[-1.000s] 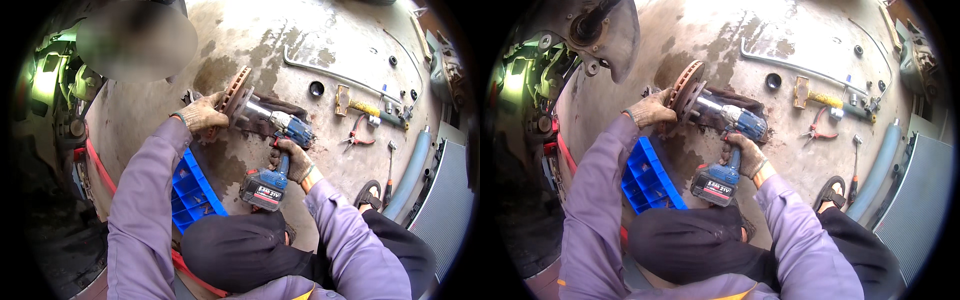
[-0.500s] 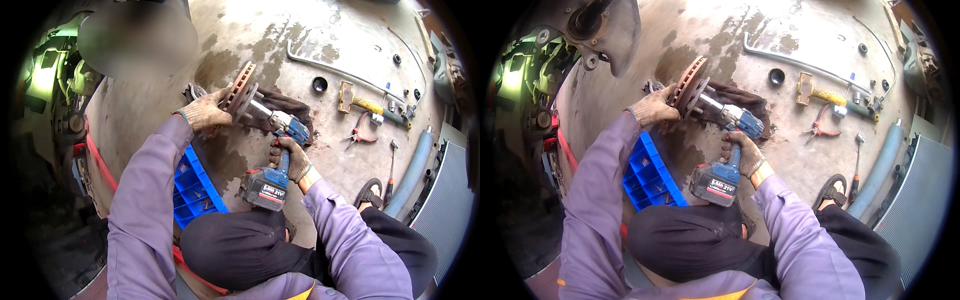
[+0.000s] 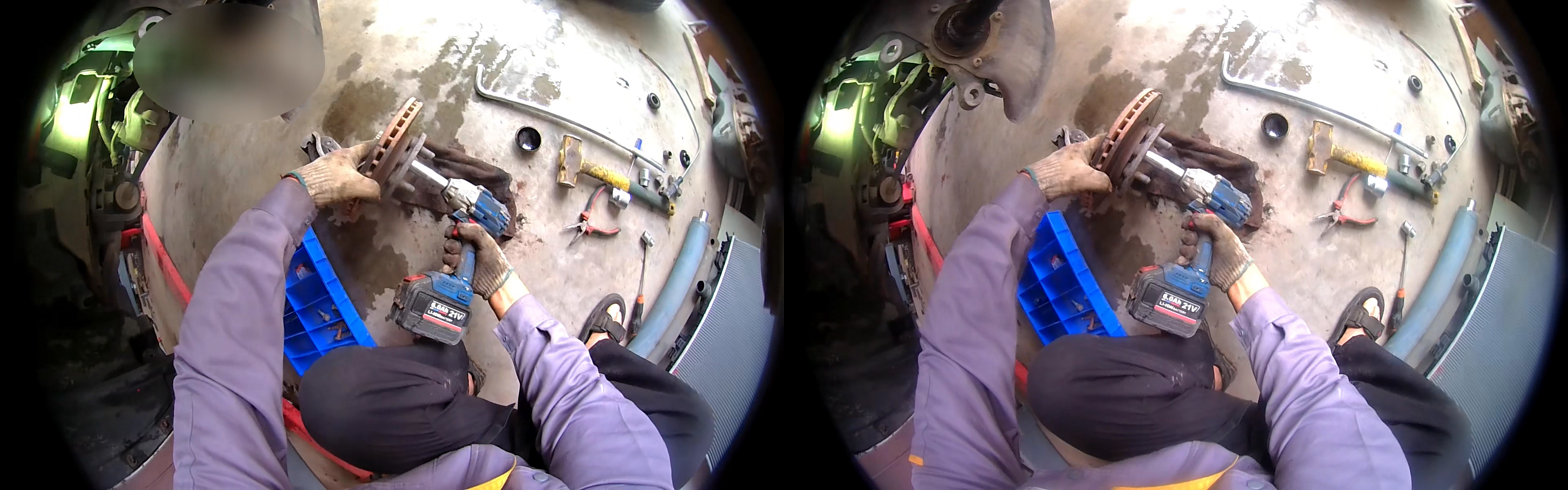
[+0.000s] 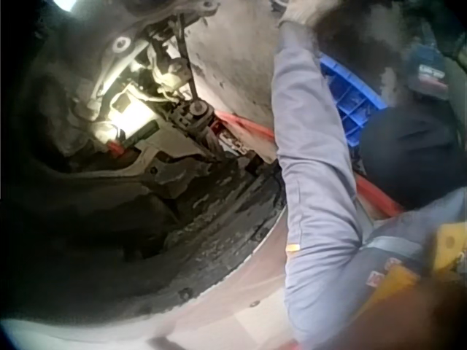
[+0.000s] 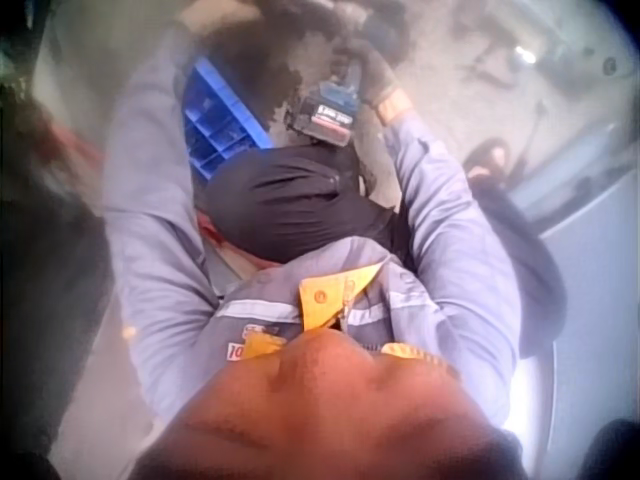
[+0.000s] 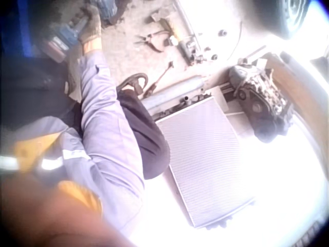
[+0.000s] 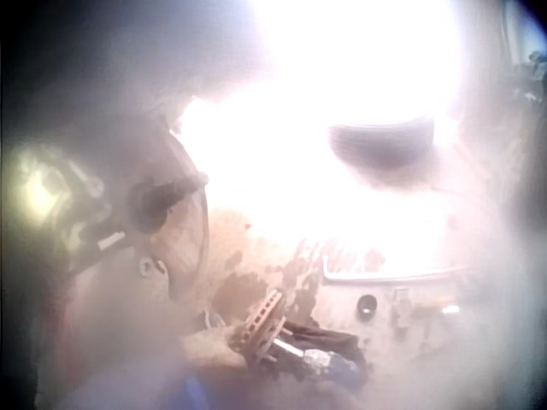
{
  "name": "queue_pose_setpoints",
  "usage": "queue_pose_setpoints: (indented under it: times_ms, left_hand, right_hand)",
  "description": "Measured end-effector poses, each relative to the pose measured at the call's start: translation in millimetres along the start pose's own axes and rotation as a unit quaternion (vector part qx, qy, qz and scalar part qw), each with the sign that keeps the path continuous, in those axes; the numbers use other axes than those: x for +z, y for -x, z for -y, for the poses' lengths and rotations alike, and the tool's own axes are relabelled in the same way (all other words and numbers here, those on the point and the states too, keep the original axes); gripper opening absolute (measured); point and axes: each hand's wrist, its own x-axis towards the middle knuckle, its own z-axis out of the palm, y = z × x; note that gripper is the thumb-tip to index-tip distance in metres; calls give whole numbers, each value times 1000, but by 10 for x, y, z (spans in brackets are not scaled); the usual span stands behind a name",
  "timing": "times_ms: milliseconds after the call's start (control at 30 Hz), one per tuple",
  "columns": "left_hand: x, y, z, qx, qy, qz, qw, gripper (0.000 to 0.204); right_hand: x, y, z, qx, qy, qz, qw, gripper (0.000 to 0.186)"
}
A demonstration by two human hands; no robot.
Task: The person sits on the floor and uses a cordless impact wrench to remove bolts from a brake rotor. They then use a wrench to loosen a central nut and remove a bearing component from the hub assembly.
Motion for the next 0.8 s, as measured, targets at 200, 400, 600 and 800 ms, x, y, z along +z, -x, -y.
queue_pose_setpoints:
  times_ms: [200,400,600,800]
  left_hand:
    - [-25,45,-82,-12,-32,7,999,78]
    - [-25,69,-82,-18,-26,15,999,79]
    - [24,55,-43,-11,19,17,1000,84]
    - [32,34,2,8,-21,3,1000,82]
  right_hand:
    - [-49,17,17,-4,18,17,1000,21]
    - [-52,-5,-38,17,-7,29,999,21]
    - [-188,70,11,-19,27,19,999,27]
    - [-261,204,99,-27,63,-4,998,36]
